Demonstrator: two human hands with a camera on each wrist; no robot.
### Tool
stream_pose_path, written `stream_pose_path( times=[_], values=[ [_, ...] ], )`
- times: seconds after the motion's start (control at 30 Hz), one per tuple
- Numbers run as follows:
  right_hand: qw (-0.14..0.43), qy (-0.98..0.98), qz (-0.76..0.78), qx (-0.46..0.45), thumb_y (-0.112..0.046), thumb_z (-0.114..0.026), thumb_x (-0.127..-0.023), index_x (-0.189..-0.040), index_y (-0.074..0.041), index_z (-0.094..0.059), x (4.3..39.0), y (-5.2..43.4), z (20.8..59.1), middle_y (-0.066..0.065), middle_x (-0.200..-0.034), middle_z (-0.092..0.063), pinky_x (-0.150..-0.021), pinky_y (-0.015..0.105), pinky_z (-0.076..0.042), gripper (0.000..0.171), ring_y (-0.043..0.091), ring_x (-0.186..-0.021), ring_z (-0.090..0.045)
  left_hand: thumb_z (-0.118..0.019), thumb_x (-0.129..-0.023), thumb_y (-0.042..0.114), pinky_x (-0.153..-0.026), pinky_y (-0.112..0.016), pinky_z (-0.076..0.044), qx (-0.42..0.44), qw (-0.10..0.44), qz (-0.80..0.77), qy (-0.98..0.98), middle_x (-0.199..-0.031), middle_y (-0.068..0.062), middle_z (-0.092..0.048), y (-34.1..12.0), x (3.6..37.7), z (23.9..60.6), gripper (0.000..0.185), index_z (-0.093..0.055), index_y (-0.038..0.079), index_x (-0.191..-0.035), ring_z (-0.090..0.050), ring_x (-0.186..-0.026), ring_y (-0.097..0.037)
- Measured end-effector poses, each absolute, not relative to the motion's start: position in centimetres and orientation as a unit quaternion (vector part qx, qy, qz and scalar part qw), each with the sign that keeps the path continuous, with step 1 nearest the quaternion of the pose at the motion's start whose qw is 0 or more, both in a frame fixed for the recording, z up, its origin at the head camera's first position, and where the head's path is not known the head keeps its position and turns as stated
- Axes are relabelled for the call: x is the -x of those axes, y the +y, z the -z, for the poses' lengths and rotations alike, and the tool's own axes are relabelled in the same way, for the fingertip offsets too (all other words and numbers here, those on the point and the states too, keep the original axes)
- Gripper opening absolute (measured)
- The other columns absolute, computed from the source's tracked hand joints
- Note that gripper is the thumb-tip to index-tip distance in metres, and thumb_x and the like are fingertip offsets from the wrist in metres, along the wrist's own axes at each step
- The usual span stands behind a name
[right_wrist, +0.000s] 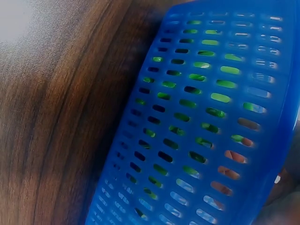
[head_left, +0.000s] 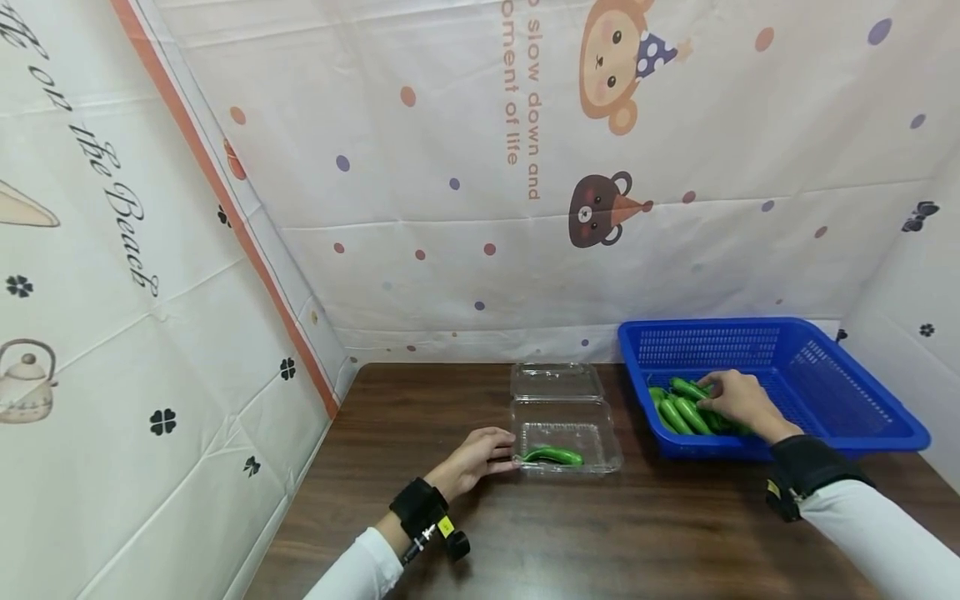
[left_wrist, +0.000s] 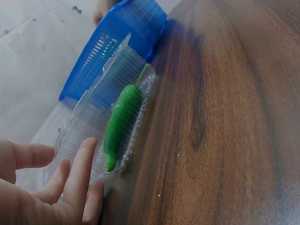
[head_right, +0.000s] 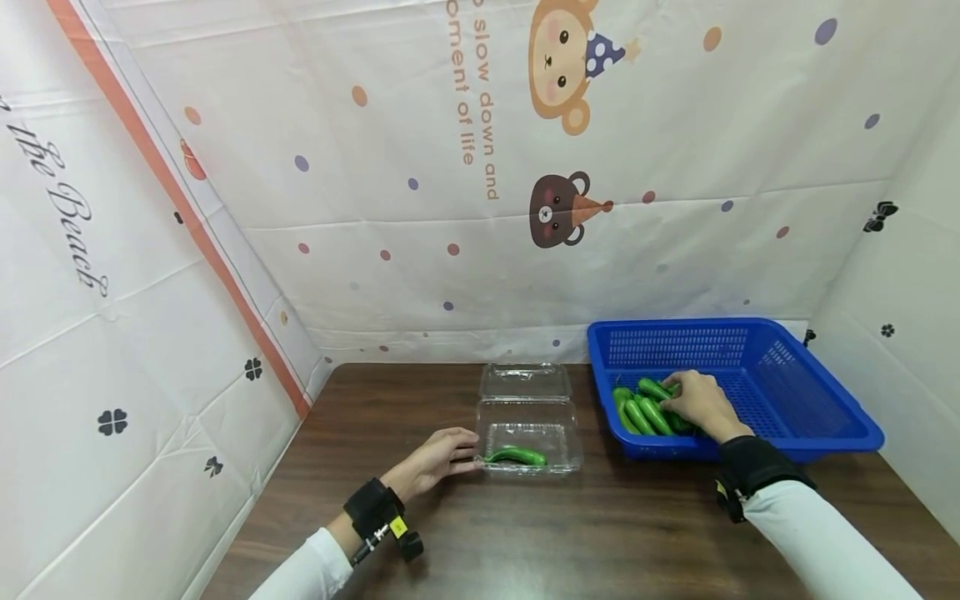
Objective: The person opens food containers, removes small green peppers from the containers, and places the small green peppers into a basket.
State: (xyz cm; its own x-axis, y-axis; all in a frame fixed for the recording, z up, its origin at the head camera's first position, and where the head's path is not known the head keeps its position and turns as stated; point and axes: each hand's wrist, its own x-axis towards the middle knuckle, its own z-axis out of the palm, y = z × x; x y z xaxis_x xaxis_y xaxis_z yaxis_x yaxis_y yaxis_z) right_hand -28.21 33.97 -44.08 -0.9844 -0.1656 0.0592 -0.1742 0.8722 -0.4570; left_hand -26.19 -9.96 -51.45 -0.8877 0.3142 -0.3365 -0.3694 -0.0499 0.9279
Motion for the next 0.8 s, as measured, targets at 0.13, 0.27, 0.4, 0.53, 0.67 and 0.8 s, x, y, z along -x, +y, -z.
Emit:
stream_pose_path(
  times=[0.13,0.27,0.4,0.53,0.67,0.8],
  values=[
    [-0.005,-0.967,-0.241,-0.082,-0.012,-0.074,-0.09,-0.116,0.017,-0.063,27.9,33.8,43.9,0.028,-0.09,-0.069,-0.058,0.041,-0.057,0.04,0.032,-0.075,-0.066,-0.057,-0.103,0.01,-0.094,-0.035,-0.064,0.021,0.236,-0.723,0.649,-0.116,-0.013,-0.058,-9.9,26.3,51.5,0.012,-0.06,0.0,-0.108,-0.06,-0.105,-0.024],
    [0.0,-0.968,-0.237,-0.083,-0.016,-0.074,-0.092,-0.114,0.016,-0.065,27.8,33.7,43.9,0.027,-0.089,-0.069,-0.057,0.04,-0.057,0.04,0.03,-0.073,-0.065,-0.057,-0.102,0.009,-0.093,-0.034,-0.065,0.025,0.234,-0.724,0.648,-0.114,-0.012,-0.058,-9.8,26.3,51.5,0.008,-0.06,0.002,-0.105,-0.059,-0.104,-0.023],
    [0.026,-0.97,-0.227,-0.086,-0.021,-0.074,-0.094,-0.111,0.014,-0.068,27.7,33.8,44.0,0.029,-0.091,-0.071,-0.06,0.047,-0.059,0.04,0.037,-0.078,-0.068,-0.057,-0.102,0.009,-0.092,-0.034,-0.065,0.026,0.232,-0.724,0.649,-0.112,-0.011,-0.058,-9.7,26.2,51.5,0.006,-0.059,0.003,-0.104,-0.059,-0.104,-0.023],
    [0.065,-0.97,-0.22,-0.082,-0.024,-0.072,-0.096,-0.113,0.012,-0.069,27.5,34.0,43.4,0.032,-0.097,-0.071,-0.066,0.055,-0.06,0.04,0.043,-0.085,-0.068,-0.057,-0.103,0.01,-0.094,-0.034,-0.064,0.028,0.236,-0.722,0.649,-0.115,-0.012,-0.058,-9.8,26.1,51.4,0.01,-0.059,0.002,-0.107,-0.06,-0.106,-0.023],
    [0.11,-0.964,-0.223,-0.091,-0.02,-0.07,-0.097,-0.116,0.012,-0.068,27.4,34.0,41.9,0.037,-0.107,-0.068,-0.073,0.063,-0.059,0.037,0.05,-0.094,-0.067,-0.057,-0.103,0.011,-0.094,-0.035,-0.064,0.025,0.237,-0.723,0.649,-0.116,-0.012,-0.059,-9.9,26.0,51.3,0.012,-0.059,0.001,-0.109,-0.06,-0.105,-0.023],
    [0.164,-0.953,-0.226,-0.119,-0.015,-0.07,-0.097,-0.119,0.01,-0.067,27.0,33.2,39.8,0.038,-0.113,-0.066,-0.076,0.065,-0.058,0.033,0.051,-0.096,-0.067,-0.058,-0.102,0.012,-0.093,-0.035,-0.065,0.02,0.235,-0.725,0.647,-0.115,-0.012,-0.06,-10.0,26.0,51.5,0.013,-0.059,0.001,-0.109,-0.061,-0.105,-0.023]
  ],
)
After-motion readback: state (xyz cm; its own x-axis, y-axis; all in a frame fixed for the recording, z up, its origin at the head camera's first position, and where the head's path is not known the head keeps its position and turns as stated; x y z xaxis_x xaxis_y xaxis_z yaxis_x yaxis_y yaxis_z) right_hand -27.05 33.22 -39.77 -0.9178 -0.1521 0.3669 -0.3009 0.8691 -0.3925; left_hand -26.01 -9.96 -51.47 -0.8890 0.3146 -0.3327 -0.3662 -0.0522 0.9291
